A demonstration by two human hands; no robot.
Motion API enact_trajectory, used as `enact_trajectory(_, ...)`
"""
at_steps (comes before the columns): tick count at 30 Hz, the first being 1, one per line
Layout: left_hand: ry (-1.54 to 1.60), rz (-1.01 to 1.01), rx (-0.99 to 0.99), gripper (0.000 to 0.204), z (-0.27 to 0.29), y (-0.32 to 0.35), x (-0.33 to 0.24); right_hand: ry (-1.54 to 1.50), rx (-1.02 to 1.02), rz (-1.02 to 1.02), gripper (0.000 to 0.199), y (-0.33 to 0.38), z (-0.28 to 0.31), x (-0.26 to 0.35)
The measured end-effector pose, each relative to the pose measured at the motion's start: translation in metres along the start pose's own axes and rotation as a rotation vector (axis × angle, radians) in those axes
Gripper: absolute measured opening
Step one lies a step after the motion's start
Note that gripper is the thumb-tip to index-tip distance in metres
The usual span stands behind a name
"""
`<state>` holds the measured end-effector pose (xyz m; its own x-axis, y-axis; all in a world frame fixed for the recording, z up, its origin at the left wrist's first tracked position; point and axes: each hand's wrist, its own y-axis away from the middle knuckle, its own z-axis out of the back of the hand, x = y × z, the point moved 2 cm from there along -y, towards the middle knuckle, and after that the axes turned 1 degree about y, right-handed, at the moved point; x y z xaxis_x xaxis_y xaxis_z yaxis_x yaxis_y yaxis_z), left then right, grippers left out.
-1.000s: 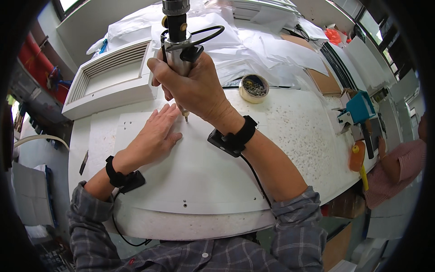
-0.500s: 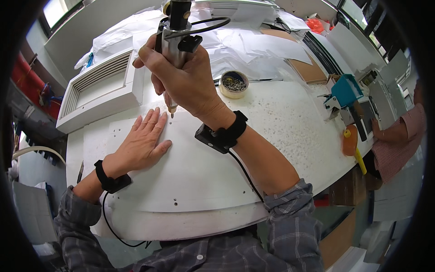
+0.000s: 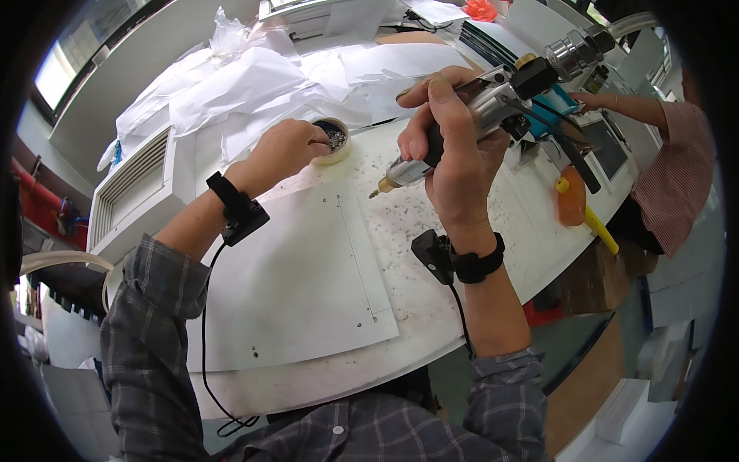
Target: The person uses a pneumatic screwdriver to fasten screws into a white rectangular vent grille. They then move to a stack of similar grilles, pick one up, and place it on a cardboard sheet. Finally, they tie a large white plastic bag containing materials using a blue plastic tie.
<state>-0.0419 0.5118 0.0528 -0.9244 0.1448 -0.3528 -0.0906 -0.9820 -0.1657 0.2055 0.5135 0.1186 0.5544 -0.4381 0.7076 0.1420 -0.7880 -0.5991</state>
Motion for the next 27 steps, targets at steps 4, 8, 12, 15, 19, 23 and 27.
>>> enact_trajectory(4,0.131,0.124,0.124,0.023,-0.004,-0.022,0.009,-0.082,0.008,0.010,0.013,0.006,0.011,-0.008)
enact_trajectory(8,0.010,0.035,0.105,0.022,-0.013,-0.029,0.021,-0.099,0.028,-0.018,0.013,0.010,0.017,-0.013)
enact_trajectory(12,-0.078,0.071,0.128,0.016,-0.018,-0.038,0.007,-0.091,0.010,-0.032,0.012,0.012,0.025,-0.013)
enact_trajectory(15,-0.125,0.112,0.131,0.015,-0.012,-0.035,0.000,-0.044,0.038,-0.059,0.015,0.013,0.024,-0.010)
enact_trajectory(19,-0.137,0.074,-0.013,0.020,-0.003,-0.025,-0.011,-0.043,0.036,-0.058,0.015,0.013,0.025,-0.008)
enact_trajectory(23,0.109,0.134,-0.099,0.018,0.009,0.001,-0.034,-0.087,0.035,-0.067,0.015,0.012,0.026,-0.004)
enact_trajectory(27,0.494,0.195,-0.025,0.011,0.001,0.049,-0.062,-0.214,-0.019,-0.074,0.015,0.014,0.028,0.003)
